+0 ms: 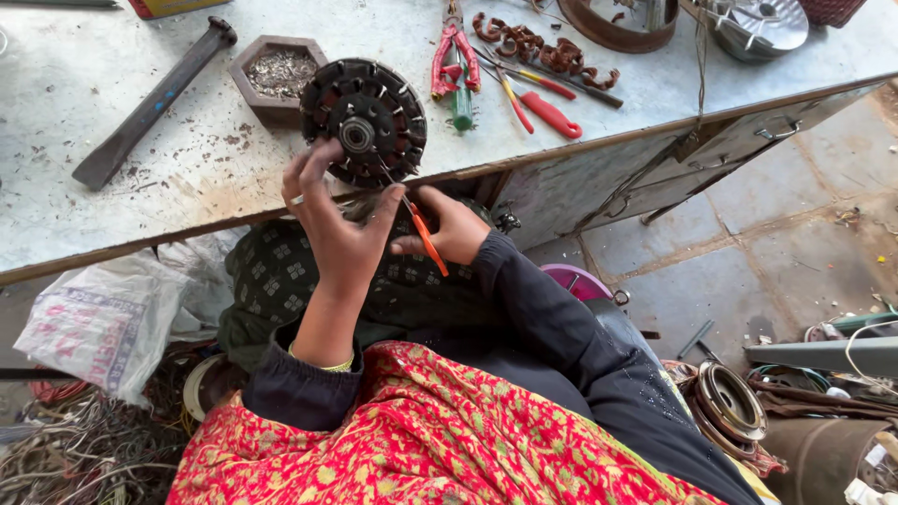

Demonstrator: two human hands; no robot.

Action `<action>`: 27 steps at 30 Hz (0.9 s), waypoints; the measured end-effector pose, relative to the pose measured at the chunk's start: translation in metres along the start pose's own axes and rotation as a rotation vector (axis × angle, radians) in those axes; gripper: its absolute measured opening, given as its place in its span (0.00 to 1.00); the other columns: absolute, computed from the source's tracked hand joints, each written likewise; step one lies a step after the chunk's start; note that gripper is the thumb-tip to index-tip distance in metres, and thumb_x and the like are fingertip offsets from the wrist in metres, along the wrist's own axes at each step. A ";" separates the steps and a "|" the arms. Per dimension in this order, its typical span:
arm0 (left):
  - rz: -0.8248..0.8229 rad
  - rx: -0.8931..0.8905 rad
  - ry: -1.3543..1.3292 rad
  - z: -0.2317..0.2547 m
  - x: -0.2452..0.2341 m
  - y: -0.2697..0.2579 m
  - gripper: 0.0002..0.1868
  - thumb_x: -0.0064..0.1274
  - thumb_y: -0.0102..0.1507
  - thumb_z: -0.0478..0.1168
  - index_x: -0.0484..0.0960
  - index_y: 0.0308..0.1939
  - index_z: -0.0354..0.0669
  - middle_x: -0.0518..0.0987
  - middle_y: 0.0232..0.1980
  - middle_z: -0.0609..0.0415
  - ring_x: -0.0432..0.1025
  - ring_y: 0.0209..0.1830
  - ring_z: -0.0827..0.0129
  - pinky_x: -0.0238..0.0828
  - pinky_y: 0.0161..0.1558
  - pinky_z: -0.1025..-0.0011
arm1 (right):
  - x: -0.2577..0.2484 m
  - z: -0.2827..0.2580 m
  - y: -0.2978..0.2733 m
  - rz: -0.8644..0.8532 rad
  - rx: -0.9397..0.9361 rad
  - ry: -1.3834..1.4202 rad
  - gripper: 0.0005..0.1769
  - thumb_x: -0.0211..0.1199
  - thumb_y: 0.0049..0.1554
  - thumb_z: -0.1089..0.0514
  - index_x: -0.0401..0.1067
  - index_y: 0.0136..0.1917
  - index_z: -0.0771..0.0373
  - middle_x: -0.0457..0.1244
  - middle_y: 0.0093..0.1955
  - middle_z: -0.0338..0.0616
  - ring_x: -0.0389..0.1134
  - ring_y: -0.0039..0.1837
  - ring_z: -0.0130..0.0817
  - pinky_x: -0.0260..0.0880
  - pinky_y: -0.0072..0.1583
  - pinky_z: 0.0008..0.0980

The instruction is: The person uses pliers and scissors to remove and adjust copper wire segments on a circular motor stator. They rotate the stator to access different slots, cut wire ends, and pull out wire pieces while working at a cluttered workbench.

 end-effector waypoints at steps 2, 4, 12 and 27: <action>-0.042 -0.157 -0.082 -0.013 0.006 -0.011 0.30 0.68 0.64 0.57 0.74 0.56 0.41 0.71 0.60 0.47 0.68 0.60 0.58 0.70 0.59 0.62 | 0.000 0.006 0.000 0.041 0.038 -0.036 0.47 0.81 0.43 0.38 0.64 0.64 0.67 0.68 0.53 0.49 0.69 0.55 0.35 0.70 0.57 0.37; -0.138 -0.303 -0.135 -0.024 0.018 -0.022 0.26 0.67 0.62 0.58 0.78 0.44 0.39 0.79 0.46 0.49 0.75 0.43 0.61 0.73 0.48 0.67 | 0.003 0.015 0.001 0.064 0.154 -0.122 0.44 0.82 0.43 0.39 0.62 0.58 0.67 0.68 0.49 0.53 0.72 0.52 0.39 0.71 0.55 0.39; -0.392 -0.481 -0.322 -0.039 0.055 -0.038 0.24 0.60 0.65 0.54 0.83 0.54 0.39 0.85 0.41 0.51 0.77 0.40 0.72 0.72 0.42 0.74 | -0.003 -0.007 -0.007 0.170 0.181 -0.131 0.35 0.74 0.47 0.49 0.61 0.61 0.62 0.71 0.50 0.58 0.74 0.55 0.51 0.73 0.54 0.42; -0.300 -0.432 -0.332 -0.024 0.040 -0.028 0.16 0.54 0.67 0.50 0.87 0.46 0.41 0.85 0.32 0.50 0.79 0.30 0.68 0.72 0.33 0.70 | 0.010 0.023 0.001 0.047 0.027 0.195 0.39 0.80 0.49 0.57 0.53 0.60 0.65 0.65 0.51 0.46 0.66 0.54 0.26 0.73 0.55 0.33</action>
Point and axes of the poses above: each hand's wrist, its own y-axis towards the middle knuckle, its own x-axis out of the palm, z = x × y, the point moved 8 cm from there along y, towards the middle knuckle
